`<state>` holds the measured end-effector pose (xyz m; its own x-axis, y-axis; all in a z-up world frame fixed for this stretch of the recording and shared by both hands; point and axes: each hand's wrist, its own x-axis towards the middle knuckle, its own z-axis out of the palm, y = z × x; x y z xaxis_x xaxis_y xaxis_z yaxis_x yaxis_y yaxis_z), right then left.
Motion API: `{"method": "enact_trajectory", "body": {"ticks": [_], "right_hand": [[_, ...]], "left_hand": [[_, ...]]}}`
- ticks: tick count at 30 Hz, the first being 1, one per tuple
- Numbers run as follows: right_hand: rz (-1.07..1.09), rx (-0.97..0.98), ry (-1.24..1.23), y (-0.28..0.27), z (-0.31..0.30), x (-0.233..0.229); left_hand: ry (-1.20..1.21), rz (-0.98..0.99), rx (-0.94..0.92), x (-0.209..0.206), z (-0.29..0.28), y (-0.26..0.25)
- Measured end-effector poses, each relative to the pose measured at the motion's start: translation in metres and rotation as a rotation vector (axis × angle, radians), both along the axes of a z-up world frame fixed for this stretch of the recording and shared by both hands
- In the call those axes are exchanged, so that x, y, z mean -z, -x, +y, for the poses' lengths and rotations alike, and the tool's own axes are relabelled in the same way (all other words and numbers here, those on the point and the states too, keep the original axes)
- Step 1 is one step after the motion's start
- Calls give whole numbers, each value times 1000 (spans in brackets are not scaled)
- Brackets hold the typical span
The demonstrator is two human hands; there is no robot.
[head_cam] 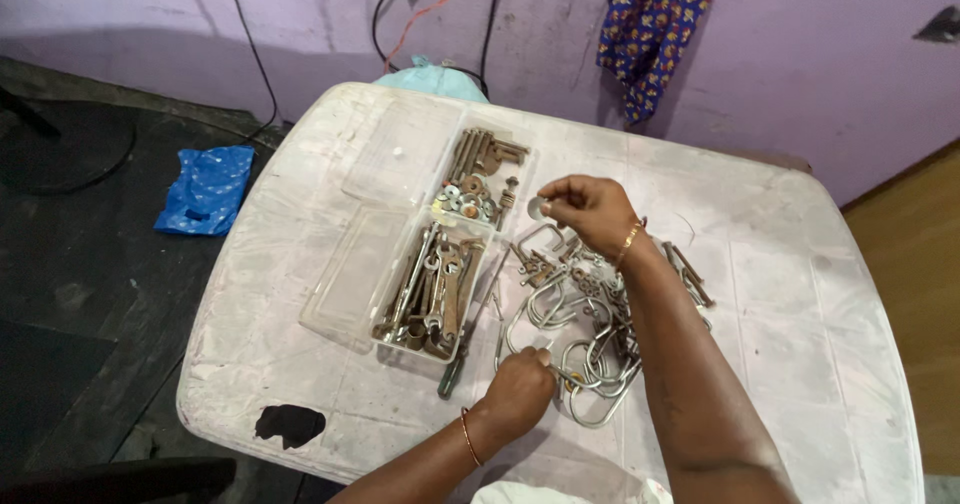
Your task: The person sorts a mixed pile of metal hardware on a white table, separating items by type. They pick up bolts, nuts, washers, and hooks, placing them into a clear plastic organizer or back onto the table in distinct groups.
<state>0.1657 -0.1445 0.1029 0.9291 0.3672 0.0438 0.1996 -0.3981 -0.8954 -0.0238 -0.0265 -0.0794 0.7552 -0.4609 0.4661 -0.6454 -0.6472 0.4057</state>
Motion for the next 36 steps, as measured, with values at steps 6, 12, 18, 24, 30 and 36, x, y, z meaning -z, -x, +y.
{"method": "enact_trajectory", "body": {"ticks": [6, 12, 18, 24, 30, 36], "right_hand": [[324, 0, -304, -7, -27, 47], [428, 158, -295, -10, -59, 98], [202, 265, 497, 27, -59, 118], [-48, 205, 630, 52, -74, 131], [-40, 211, 591, 65, -94, 140], [-12, 246, 544, 75, -99, 121]], "left_hand": [[49, 1, 4, -11, 5, -1], [205, 130, -154, -36, 17, -20], [500, 486, -305, -61, 45, -70], [612, 499, -331, -83, 75, -125], [263, 229, -498, -132, 106, -190], [112, 275, -554, -118, 87, -169]]}}
